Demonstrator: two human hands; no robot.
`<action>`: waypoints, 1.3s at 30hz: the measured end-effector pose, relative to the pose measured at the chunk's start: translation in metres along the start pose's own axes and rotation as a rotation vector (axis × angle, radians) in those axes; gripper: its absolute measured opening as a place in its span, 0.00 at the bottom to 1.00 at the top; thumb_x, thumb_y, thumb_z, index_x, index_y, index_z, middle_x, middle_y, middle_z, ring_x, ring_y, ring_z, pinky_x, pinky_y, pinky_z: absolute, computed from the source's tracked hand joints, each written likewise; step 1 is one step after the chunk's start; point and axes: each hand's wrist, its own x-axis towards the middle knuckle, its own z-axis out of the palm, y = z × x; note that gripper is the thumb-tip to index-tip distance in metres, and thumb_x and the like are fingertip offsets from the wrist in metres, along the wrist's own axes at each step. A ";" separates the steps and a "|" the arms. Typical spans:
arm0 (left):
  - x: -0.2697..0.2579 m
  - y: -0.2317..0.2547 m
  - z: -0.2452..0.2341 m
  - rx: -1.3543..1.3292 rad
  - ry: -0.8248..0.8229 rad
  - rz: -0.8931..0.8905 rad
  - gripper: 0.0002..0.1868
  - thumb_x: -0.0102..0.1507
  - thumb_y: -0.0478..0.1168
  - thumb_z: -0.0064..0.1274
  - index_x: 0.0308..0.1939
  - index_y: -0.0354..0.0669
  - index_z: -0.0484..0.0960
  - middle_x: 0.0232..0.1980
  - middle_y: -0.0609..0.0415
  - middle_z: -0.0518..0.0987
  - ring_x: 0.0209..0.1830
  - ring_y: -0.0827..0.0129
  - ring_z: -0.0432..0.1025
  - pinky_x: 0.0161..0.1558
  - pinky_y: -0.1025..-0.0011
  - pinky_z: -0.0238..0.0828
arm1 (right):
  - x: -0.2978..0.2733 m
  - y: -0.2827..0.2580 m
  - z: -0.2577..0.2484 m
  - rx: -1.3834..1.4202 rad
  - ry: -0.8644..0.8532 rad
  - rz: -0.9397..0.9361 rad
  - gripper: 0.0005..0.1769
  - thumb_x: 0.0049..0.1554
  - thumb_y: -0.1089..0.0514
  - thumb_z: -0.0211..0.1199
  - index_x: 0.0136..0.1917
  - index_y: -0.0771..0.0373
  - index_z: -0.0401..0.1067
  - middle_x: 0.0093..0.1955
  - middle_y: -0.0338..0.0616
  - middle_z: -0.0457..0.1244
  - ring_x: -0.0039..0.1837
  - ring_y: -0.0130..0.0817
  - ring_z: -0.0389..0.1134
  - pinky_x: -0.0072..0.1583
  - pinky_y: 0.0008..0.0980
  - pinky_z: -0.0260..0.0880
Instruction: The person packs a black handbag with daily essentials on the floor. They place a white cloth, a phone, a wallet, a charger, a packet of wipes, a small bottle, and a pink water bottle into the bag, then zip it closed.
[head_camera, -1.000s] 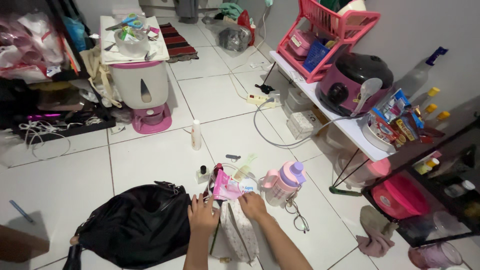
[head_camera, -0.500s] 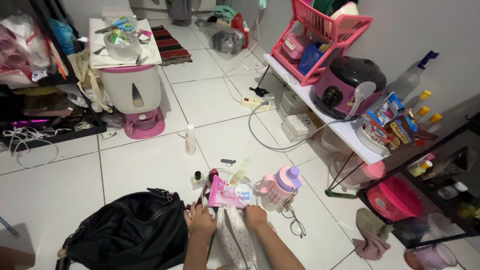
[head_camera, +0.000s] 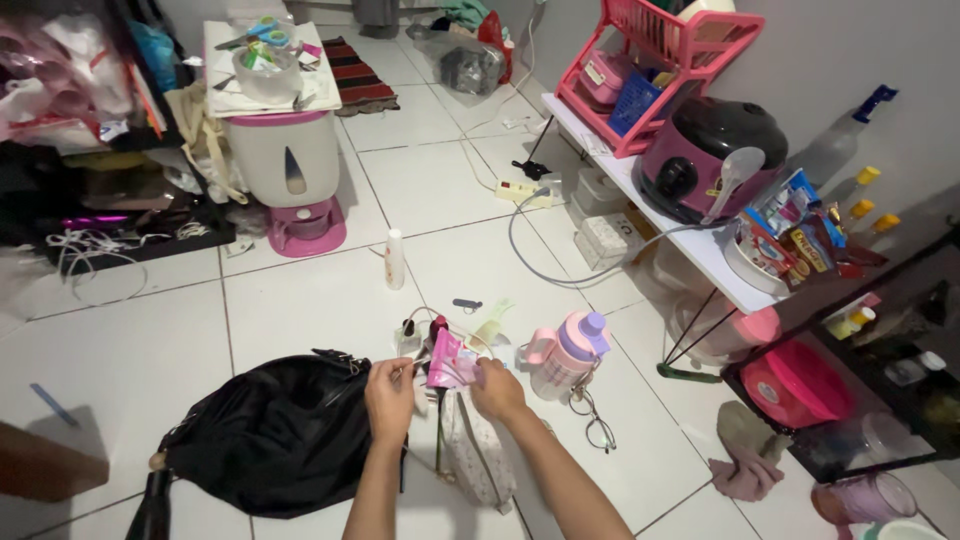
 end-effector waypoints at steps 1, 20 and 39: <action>-0.001 -0.001 -0.006 0.010 0.010 -0.005 0.07 0.62 0.35 0.56 0.41 0.36 0.84 0.44 0.44 0.80 0.40 0.56 0.79 0.43 0.64 0.77 | 0.000 -0.004 0.000 0.006 -0.006 -0.019 0.28 0.53 0.52 0.61 0.67 0.56 0.66 0.65 0.53 0.62 0.65 0.53 0.65 0.64 0.47 0.66; -0.024 -0.088 -0.061 0.260 0.382 -0.438 0.16 0.69 0.29 0.43 0.61 0.30 0.73 0.59 0.35 0.69 0.47 0.50 0.77 0.52 0.58 0.74 | 0.025 0.008 0.041 -0.045 -0.008 0.035 0.21 0.52 0.47 0.62 0.56 0.59 0.75 0.58 0.51 0.67 0.64 0.49 0.66 0.64 0.49 0.65; -0.069 -0.068 0.005 0.695 -0.893 -0.410 0.30 0.59 0.66 0.51 0.34 0.41 0.88 0.35 0.45 0.87 0.32 0.59 0.81 0.43 0.61 0.79 | 0.018 -0.016 0.090 -0.224 -0.153 -0.138 0.17 0.56 0.47 0.62 0.50 0.61 0.77 0.52 0.56 0.66 0.55 0.56 0.68 0.56 0.56 0.66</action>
